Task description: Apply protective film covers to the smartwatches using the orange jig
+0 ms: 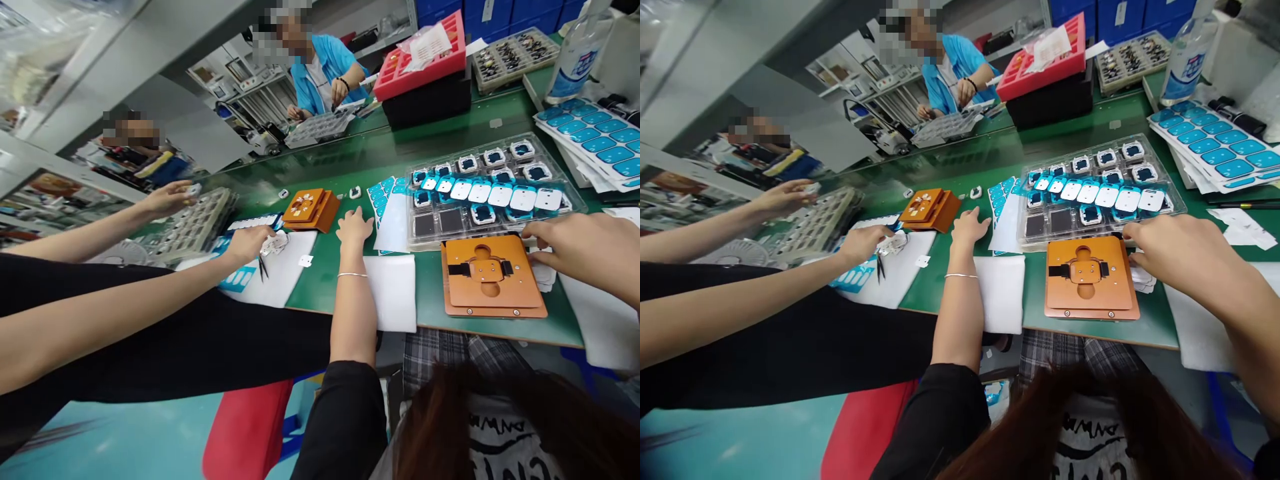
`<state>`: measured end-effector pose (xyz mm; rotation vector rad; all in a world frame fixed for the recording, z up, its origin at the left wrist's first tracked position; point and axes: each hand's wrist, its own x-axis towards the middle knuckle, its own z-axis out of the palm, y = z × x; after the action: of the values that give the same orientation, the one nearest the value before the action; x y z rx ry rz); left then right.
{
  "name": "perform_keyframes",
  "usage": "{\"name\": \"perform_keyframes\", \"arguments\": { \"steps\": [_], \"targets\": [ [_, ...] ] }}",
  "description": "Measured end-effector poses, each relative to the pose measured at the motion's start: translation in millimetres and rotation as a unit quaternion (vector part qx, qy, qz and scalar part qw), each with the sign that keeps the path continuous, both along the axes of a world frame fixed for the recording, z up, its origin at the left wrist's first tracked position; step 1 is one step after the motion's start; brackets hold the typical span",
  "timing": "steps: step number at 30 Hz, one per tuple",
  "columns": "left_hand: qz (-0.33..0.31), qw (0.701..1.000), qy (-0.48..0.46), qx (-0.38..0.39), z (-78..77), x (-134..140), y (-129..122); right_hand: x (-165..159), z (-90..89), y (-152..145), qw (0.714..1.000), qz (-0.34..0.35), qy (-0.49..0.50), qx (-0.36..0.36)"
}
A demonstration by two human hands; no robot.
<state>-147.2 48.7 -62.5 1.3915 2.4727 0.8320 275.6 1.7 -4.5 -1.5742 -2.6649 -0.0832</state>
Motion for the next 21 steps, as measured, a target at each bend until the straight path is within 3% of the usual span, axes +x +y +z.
{"name": "perform_keyframes", "arguments": {
  "steps": [4, 7, 9, 12, 14, 16, 18, 19, 21],
  "targets": [
    [0.004, 1.000, -0.001, -0.011, 13.7, 21.5, -7.0, -3.9, 14.5, -2.4, 0.999, -0.027, -0.015, 0.011],
    [-0.042, 0.999, -0.016, 0.028, 26.7, 43.0, -9.7, -12.4, 28.6, -3.2, 0.998, -0.048, -0.024, 0.030],
    [-0.092, 0.993, -0.044, 0.065, 35.2, 60.3, -11.2, -18.0, 30.3, 0.5, 0.997, -0.015, 0.018, 0.079],
    [-0.175, 0.974, -0.104, 0.103, 45.8, 86.2, -17.5, -21.3, 16.0, 14.4, 0.987, 0.065, 0.068, 0.128],
    [-0.258, 0.932, -0.241, 0.085, 50.7, 99.6, -24.5, -20.2, 1.2, 26.0, 0.985, 0.091, 0.075, 0.129],
    [-0.332, 0.835, -0.439, 0.014, 54.1, 107.8, -31.3, -17.9, -10.4, 35.7, 0.983, 0.110, 0.071, 0.126],
    [-0.348, 0.731, -0.583, -0.061, 56.3, 111.2, -35.9, -15.7, -15.0, 41.2, 0.980, 0.140, 0.061, 0.129],
    [-0.338, 0.708, -0.614, -0.085, 57.0, 111.6, -37.1, -14.7, -14.8, 42.2, 0.977, 0.153, 0.056, 0.134],
    [-0.314, 0.693, -0.641, -0.102, 57.8, 111.0, -37.7, -13.5, -10.8, 40.9, 0.975, 0.166, 0.049, 0.142]
  ]
}}
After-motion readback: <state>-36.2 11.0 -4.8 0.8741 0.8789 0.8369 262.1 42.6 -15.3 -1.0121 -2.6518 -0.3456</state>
